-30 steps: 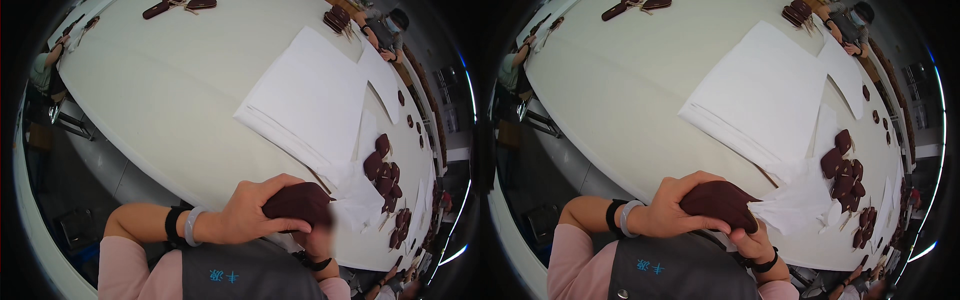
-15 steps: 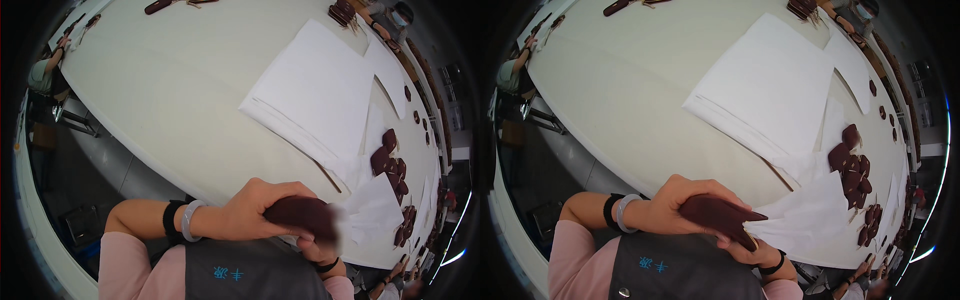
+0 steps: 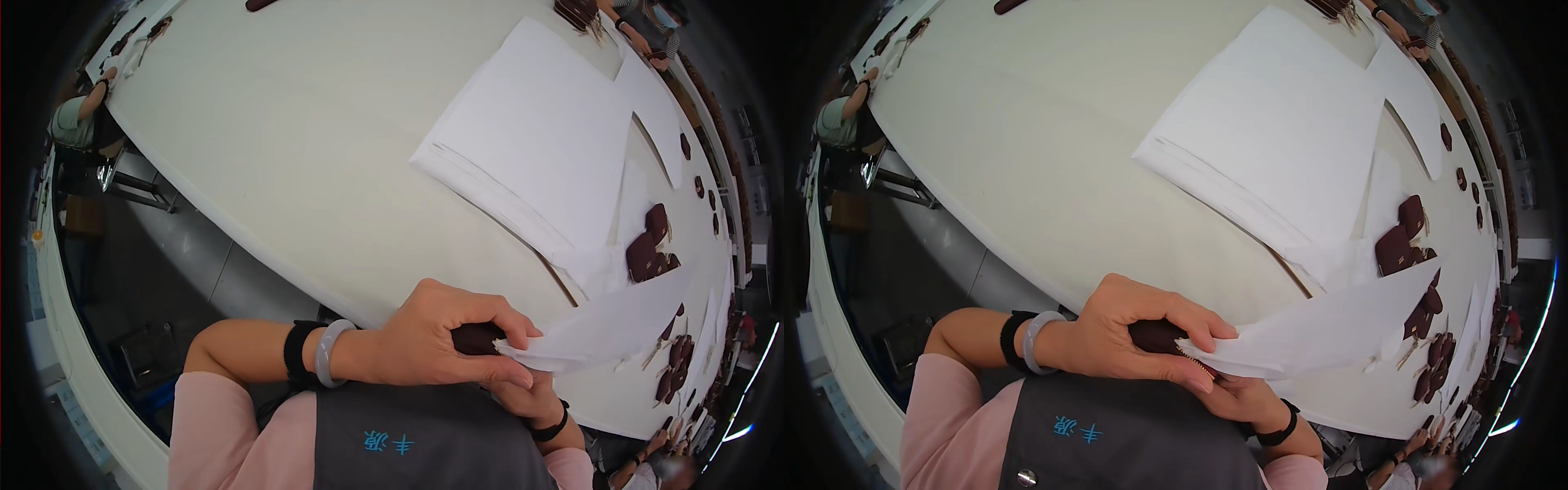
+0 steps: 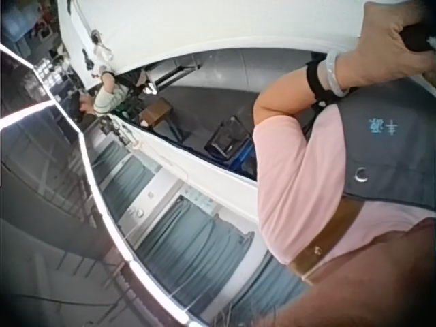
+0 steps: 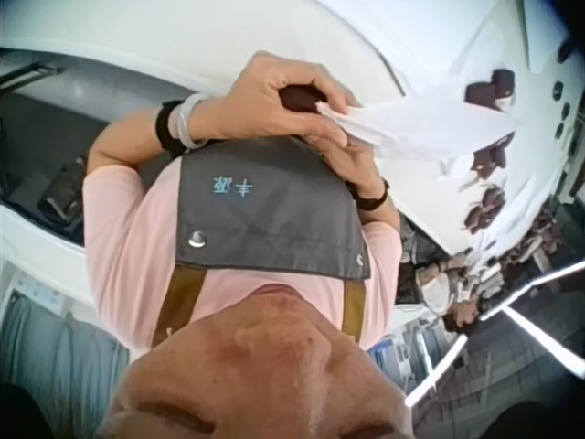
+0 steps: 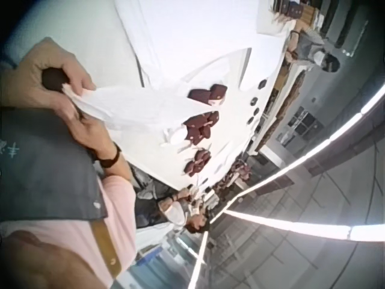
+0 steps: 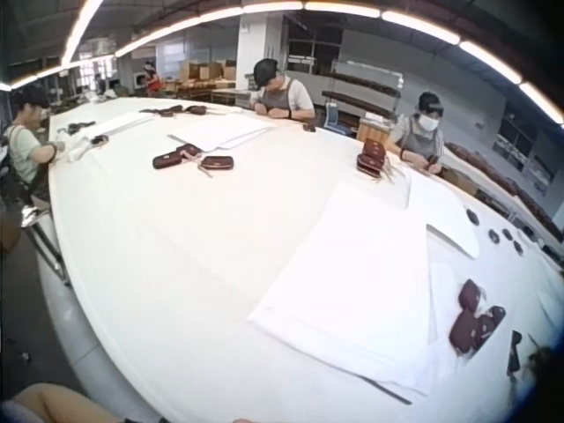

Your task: The person repeatedly stuffs white tissue paper into small maroon pouches, using a thin wooden stick to push the paper inside and adjust the fit. The person handles the pouches one at a time, zips them closed, and places them on the table among other similar pouches.

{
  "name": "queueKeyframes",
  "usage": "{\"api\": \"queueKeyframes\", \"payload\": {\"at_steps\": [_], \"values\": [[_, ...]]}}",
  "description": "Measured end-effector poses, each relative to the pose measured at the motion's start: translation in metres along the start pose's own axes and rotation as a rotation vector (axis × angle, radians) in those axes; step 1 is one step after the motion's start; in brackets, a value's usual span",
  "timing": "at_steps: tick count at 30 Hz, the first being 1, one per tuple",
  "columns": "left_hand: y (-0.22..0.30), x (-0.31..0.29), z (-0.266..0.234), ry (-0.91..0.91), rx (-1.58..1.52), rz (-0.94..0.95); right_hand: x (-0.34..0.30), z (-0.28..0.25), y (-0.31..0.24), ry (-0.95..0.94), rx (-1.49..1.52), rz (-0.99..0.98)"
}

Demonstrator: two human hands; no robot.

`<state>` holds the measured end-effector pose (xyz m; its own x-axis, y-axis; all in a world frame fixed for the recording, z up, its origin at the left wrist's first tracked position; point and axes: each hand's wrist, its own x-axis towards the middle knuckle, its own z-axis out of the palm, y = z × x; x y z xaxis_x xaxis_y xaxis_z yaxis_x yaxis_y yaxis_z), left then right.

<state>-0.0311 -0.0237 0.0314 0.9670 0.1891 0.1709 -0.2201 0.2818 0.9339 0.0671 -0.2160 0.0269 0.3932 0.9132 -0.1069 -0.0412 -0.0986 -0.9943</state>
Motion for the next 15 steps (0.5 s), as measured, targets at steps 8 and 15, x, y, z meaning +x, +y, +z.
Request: {"api": "queueKeyframes", "payload": {"at_steps": [8,15], "values": [[-0.013,0.004,-0.004,0.060,-0.068,-0.082,0.008,-0.009,-0.002,-0.189,-0.029,0.121],[-0.004,0.011,-0.021,-0.030,-0.058,-0.064,0.022,0.012,-0.007,0.250,-0.157,-0.113]]}}
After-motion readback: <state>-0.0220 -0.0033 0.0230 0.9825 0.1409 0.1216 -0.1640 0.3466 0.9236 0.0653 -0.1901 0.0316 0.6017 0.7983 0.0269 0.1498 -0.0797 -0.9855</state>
